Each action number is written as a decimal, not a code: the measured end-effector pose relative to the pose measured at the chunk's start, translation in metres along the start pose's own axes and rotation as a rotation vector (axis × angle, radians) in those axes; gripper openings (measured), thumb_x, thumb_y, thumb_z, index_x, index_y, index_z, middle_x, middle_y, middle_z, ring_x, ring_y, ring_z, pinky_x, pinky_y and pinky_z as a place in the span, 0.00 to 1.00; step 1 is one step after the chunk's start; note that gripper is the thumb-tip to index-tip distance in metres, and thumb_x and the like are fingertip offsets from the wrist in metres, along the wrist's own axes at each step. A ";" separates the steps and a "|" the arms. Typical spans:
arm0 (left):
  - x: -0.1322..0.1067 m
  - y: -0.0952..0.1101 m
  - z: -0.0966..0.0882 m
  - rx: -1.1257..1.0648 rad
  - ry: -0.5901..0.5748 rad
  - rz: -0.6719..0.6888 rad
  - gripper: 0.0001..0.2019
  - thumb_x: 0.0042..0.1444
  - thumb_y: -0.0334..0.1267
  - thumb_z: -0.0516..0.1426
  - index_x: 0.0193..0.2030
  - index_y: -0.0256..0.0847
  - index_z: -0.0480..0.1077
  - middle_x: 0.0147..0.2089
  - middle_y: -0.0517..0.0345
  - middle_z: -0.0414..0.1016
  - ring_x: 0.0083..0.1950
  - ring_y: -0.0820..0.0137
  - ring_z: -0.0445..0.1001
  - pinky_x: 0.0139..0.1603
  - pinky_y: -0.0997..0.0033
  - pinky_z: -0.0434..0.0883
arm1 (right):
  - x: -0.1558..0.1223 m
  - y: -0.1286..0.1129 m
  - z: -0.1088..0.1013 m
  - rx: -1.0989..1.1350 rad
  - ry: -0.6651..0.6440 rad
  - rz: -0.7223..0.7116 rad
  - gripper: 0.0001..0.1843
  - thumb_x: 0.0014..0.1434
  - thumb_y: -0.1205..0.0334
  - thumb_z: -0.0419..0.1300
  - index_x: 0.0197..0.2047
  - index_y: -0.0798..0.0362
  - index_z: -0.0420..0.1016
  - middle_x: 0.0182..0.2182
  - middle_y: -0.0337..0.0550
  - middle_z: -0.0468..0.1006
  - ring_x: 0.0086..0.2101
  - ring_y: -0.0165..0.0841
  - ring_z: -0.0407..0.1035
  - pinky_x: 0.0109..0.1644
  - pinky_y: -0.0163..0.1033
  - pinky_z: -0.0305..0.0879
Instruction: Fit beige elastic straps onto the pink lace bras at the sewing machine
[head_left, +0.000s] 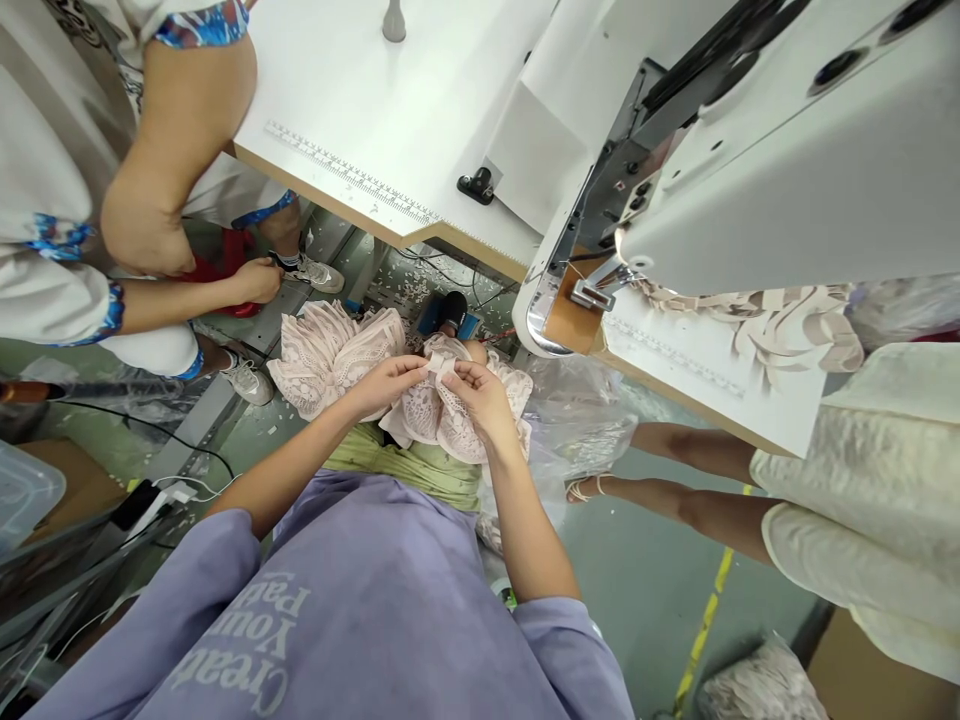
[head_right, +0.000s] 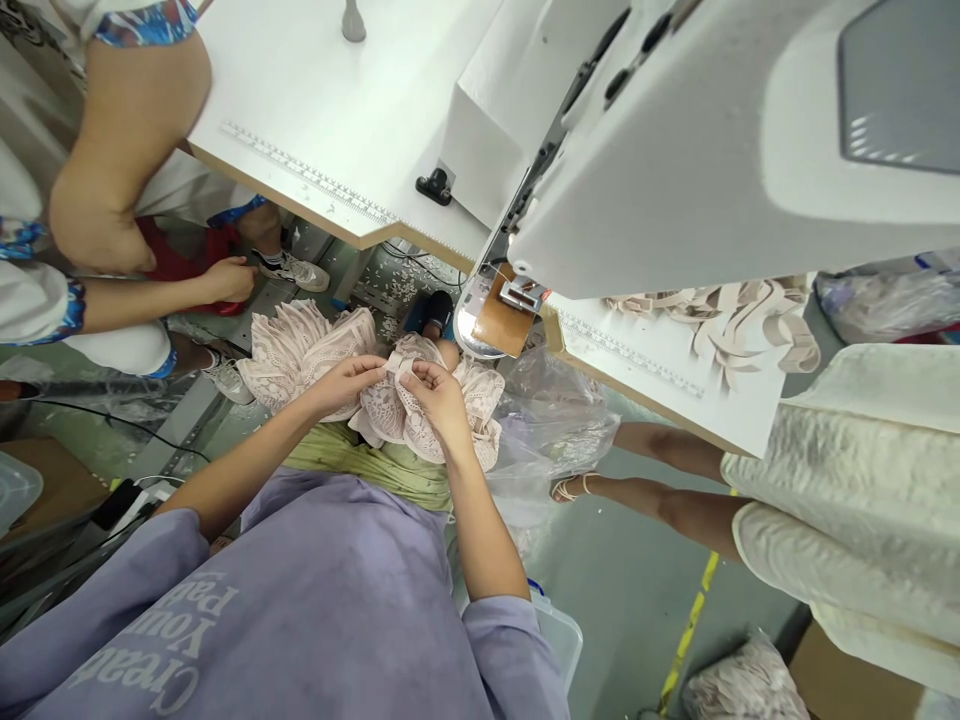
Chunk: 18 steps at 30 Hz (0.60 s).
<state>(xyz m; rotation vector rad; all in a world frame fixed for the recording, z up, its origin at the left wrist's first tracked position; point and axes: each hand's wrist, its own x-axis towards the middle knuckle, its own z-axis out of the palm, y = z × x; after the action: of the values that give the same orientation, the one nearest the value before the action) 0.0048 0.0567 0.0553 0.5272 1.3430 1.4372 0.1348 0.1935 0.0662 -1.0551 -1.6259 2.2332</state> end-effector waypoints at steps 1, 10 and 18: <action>0.000 0.000 0.000 -0.005 -0.001 0.001 0.22 0.56 0.54 0.62 0.47 0.37 0.78 0.43 0.52 0.80 0.44 0.63 0.75 0.47 0.66 0.69 | 0.000 0.000 0.000 0.004 -0.002 -0.006 0.17 0.45 0.53 0.74 0.38 0.51 0.80 0.33 0.40 0.82 0.32 0.32 0.72 0.41 0.39 0.69; -0.001 0.002 0.003 -0.046 -0.007 0.004 0.20 0.57 0.52 0.63 0.47 0.38 0.79 0.43 0.52 0.80 0.44 0.65 0.74 0.46 0.69 0.68 | -0.001 0.001 -0.003 0.020 -0.007 -0.004 0.17 0.45 0.54 0.74 0.38 0.51 0.81 0.32 0.38 0.81 0.32 0.31 0.71 0.39 0.36 0.67; 0.003 0.001 0.006 -0.062 0.018 0.007 0.20 0.53 0.53 0.65 0.42 0.36 0.79 0.39 0.53 0.79 0.43 0.65 0.73 0.45 0.69 0.67 | 0.000 0.000 -0.004 0.039 0.009 -0.007 0.18 0.43 0.53 0.75 0.37 0.51 0.81 0.32 0.38 0.81 0.32 0.31 0.71 0.40 0.37 0.67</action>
<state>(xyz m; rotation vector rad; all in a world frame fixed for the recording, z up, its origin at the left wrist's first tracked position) 0.0091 0.0622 0.0566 0.4797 1.3077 1.4880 0.1377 0.1963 0.0657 -1.0468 -1.5736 2.2432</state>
